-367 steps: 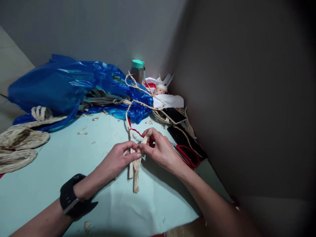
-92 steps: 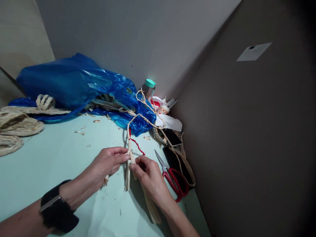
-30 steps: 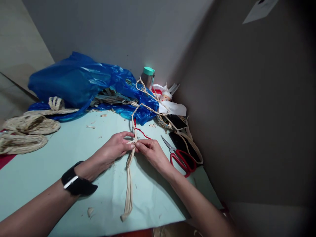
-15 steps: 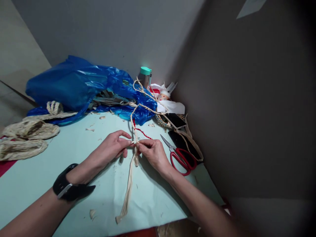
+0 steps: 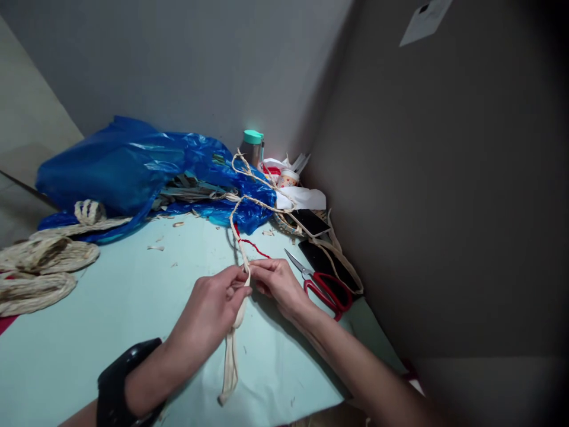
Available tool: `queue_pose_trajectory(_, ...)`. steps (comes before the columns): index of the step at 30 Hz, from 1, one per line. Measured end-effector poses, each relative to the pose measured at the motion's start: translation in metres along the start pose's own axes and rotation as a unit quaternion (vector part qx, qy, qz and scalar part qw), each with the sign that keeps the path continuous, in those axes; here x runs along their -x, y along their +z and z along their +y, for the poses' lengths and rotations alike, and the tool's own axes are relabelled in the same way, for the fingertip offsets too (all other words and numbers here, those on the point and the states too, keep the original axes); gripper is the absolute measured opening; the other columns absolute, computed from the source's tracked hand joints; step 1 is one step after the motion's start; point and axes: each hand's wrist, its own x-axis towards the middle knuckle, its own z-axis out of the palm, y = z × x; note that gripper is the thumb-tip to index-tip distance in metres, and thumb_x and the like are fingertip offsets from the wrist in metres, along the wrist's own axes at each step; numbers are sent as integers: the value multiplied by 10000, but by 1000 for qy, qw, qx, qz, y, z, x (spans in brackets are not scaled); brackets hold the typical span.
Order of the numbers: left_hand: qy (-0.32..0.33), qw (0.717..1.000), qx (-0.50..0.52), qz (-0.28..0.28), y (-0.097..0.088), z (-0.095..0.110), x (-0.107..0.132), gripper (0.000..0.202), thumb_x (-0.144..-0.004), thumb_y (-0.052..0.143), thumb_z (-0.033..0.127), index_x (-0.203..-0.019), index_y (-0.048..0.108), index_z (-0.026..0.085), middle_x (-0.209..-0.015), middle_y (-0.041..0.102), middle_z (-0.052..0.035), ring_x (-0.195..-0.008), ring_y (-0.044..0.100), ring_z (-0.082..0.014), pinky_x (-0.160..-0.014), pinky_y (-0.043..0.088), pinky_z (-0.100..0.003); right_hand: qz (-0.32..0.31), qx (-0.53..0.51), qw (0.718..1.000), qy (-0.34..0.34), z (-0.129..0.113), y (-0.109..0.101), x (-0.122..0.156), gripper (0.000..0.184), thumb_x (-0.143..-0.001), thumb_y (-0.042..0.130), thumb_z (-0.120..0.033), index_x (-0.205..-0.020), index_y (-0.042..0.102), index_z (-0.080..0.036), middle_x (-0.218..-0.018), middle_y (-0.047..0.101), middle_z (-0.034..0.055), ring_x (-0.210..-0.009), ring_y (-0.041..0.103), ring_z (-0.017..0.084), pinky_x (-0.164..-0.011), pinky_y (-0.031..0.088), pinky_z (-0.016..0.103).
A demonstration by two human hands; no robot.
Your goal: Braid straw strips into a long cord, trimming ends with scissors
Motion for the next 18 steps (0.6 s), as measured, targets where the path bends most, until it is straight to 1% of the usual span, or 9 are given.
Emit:
queue_pose_trajectory(3, 45, 995, -86, -3, 7, -2, 2, 163, -865, 459, 234, -751, 574, 208, -646, 639, -18, -553, 562, -172, -586, 366, -280, -5, -58, 998, 20, -5, 0, 2, 216, -728, 622, -277, -785, 734, -101, -546, 483, -25, -467, 265, 58, -451, 132, 234)
queue_pose_trajectory(6, 65, 989, -130, -9, 10, -6, 2, 195, -871, 411, 193, -768, 576, 200, -701, 668, -39, -603, 589, -185, -617, 362, -290, -33, -90, 995, 10, -5, 1, 3, 231, -763, 627, -306, -779, 727, -97, -532, 440, -35, -475, 244, 56, -451, 119, 236)
queue_pose_trajectory(9, 66, 987, -140, -39, 2, -6, 0, 223, -876, 423, 224, -761, 612, 193, -686, 676, -41, -612, 594, -192, -621, 358, -297, -42, -90, 995, 13, -1, -1, 2, 232, -763, 672, -325, -749, 710, -97, -493, 375, -62, -464, 209, 49, -454, 113, 241)
queue_pose_trajectory(11, 54, 990, -129, -29, -8, -5, -4, 284, -885, 449, 295, -690, 630, 199, -633, 659, -28, -603, 577, -192, -622, 357, -302, -39, -78, 996, 10, 1, -4, 1, 233, -754, 696, -332, -738, 706, -100, -472, 355, -71, -453, 198, 47, -456, 102, 247)
queue_pose_trajectory(13, 26, 995, -92, 29, -17, -6, -10, 314, -885, 479, 370, -674, 644, 206, -630, 650, -18, -625, 567, -193, -640, 367, -304, -44, -58, 997, 1, 3, -6, 1, 253, -777, 682, -349, -728, 712, -102, -451, 332, -76, -446, 187, 51, -458, 92, 253)
queue_pose_trajectory(14, 14, 996, -60, 64, -21, -7, -13, 287, -881, 495, 386, -723, 655, 207, -684, 664, -18, -669, 575, -195, -669, 380, -305, -45, -47, 998, -2, 3, -6, 1, 265, -786, 675, -356, -717, 715, -103, -443, 327, -76, -443, 184, 52, -457, 95, 252)
queue_pose_trajectory(15, 10, 997, -21, 74, -22, -9, -17, 243, -873, 517, 386, -789, 660, 209, -764, 678, -21, -735, 588, -199, -710, 393, -305, -46, -38, 998, -3, 3, -6, 0, 274, -790, 673, -361, -705, 718, -104, -440, 337, -73, -441, 189, 52, -454, 110, 246)
queue_pose_trajectory(16, 10, 998, 32, 57, -22, -11, -21, 200, -857, 549, 375, -856, 658, 208, -850, 684, -29, -819, 601, -207, -764, 404, -307, -44, -36, 998, -4, 3, -5, 0, 277, -786, 677, -363, -691, 717, -106, -443, 366, -65, -438, 214, 53, -450, 142, 236)
queue_pose_trajectory(18, -3, 986, 161, -29, -17, -16, -27, 193, -821, 607, 364, -912, 637, 197, -867, 663, -32, -862, 604, -206, -800, 422, -309, -45, -49, 998, -5, 3, -2, -1, 269, -772, 683, -364, -685, 715, -111, -484, 477, -31, -450, 343, 68, -472, 263, 218)
